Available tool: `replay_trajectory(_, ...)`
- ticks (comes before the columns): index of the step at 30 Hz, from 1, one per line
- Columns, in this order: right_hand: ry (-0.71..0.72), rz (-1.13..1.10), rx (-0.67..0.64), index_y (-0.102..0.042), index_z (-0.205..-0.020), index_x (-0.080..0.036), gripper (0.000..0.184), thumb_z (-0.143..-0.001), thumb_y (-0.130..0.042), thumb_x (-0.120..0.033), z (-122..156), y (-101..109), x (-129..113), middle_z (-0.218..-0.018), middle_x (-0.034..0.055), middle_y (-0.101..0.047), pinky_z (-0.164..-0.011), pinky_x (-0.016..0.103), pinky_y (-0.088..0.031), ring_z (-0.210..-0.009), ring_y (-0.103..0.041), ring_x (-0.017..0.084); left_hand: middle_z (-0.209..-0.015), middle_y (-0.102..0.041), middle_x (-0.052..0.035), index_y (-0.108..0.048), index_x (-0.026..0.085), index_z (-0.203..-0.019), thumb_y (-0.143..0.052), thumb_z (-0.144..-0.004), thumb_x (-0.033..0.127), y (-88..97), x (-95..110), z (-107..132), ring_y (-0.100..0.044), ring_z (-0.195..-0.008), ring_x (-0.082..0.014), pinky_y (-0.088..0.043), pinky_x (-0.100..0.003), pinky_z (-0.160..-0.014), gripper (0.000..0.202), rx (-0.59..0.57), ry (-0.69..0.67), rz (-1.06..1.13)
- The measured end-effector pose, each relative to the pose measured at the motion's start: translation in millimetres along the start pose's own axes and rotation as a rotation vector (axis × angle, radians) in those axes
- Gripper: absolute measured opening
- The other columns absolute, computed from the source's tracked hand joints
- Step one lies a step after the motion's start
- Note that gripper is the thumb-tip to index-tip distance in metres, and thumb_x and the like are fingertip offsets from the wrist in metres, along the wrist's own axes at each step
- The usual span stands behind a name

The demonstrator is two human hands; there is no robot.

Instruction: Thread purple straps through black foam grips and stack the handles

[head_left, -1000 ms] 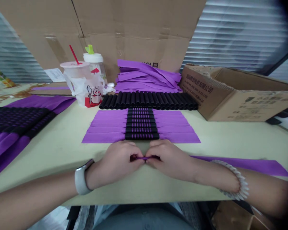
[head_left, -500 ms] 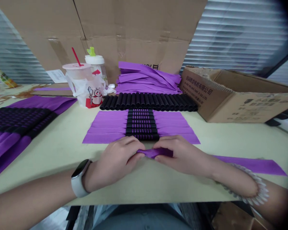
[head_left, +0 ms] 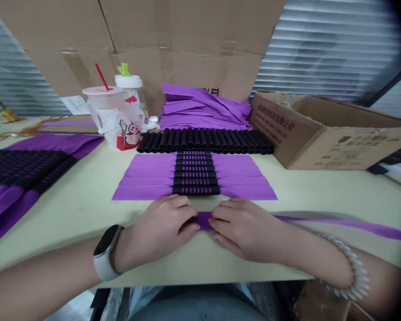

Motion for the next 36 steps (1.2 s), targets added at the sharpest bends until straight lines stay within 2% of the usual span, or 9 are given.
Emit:
replay_trajectory(2, -0.11, -0.162, -0.027, -0.068, -0.086, -0.014, 0.014, -0.089, -0.06, -0.024, -0.1, -0.8, 4.1, -0.083, 0.0066, -0.059, -0.07, 0.034, -0.044, -0.076, -0.053, 0.02, -0.087, -0.062, -0.0052, -0.067, 0.017, -0.092, -0.054, -0.091, 0.03, 0.1, 0.4, 0.7, -0.059, -0.083, -0.0209, -0.048, -0.035, -0.074, 0.019, 0.008, 0.016, -0.007)
replay_trajectory(6, -0.304, -0.379, 0.003, -0.069, -0.09, -0.015, 0.008, -0.086, -0.062, -0.015, -1.2, -5.9, 13.0, -0.087, 0.0053, -0.057, -0.075, 0.031, -0.046, -0.083, -0.055, 0.019, -0.088, -0.06, -0.0056, -0.066, 0.017, -0.091, -0.055, -0.09, 0.028, 0.2, -0.3, 1.2, -0.058, -0.085, -0.0217, -0.048, -0.036, -0.075, 0.017, 0.012, 0.04, 0.008)
replay_trajectory(11, -0.395, -0.467, 0.017, -0.067, -0.093, -0.012, 0.011, -0.083, -0.065, -0.011, -2.5, -11.2, 15.8, -0.09, 0.0056, -0.054, -0.076, 0.032, -0.046, -0.083, -0.053, 0.019, -0.089, -0.06, -0.0051, -0.066, 0.017, -0.094, -0.056, -0.089, 0.027, 1.3, -2.6, -0.4, -0.059, -0.085, -0.0209, -0.048, -0.034, -0.075, 0.015, -0.021, 0.041, 0.064)
replay_trajectory(19, -0.388, -0.383, -0.002, -0.068, -0.092, -0.012, 0.01, -0.082, -0.066, -0.011, -6.6, -8.5, 13.7, -0.087, 0.0053, -0.055, -0.076, 0.034, -0.043, -0.084, -0.052, 0.02, -0.089, -0.06, -0.0053, -0.066, 0.018, -0.096, -0.056, -0.088, 0.028, 1.6, -5.4, -2.3, -0.059, -0.084, -0.021, -0.048, -0.034, -0.075, 0.017, -0.042, 0.043, 0.088)
replay_trajectory(26, -0.331, -0.344, 0.005, -0.069, -0.084, -0.011, 0.004, -0.083, -0.066, -0.009, -9.8, -8.0, 10.7, -0.083, 0.0053, -0.058, -0.075, 0.032, -0.042, -0.082, -0.054, 0.019, -0.08, -0.059, -0.0035, -0.065, 0.018, -0.085, -0.054, -0.089, 0.029, 0.2, 0.5, 0.0, -0.059, -0.078, -0.0212, -0.047, -0.035, -0.07, 0.016, -0.009, -0.024, 0.062)
replay_trajectory(36, -0.294, -0.369, 0.054, -0.072, -0.08, -0.013, 0.008, -0.083, -0.066, -0.009, -8.1, -10.4, 8.7, -0.075, 0.0035, -0.061, -0.068, 0.029, -0.04, -0.074, -0.055, 0.017, -0.073, -0.062, -0.0017, -0.069, 0.018, -0.077, -0.059, -0.087, 0.024, -3.2, 0.9, -0.9, -0.061, -0.073, -0.0183, -0.044, -0.031, -0.067, 0.015, 0.034, -0.04, 0.152)
Point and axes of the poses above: each hand's wrist, its own z-axis away from the middle knuckle, its own y-axis out of the back of the hand, x = y × z, the point moved 5 cm from there along -z, towards the middle knuckle
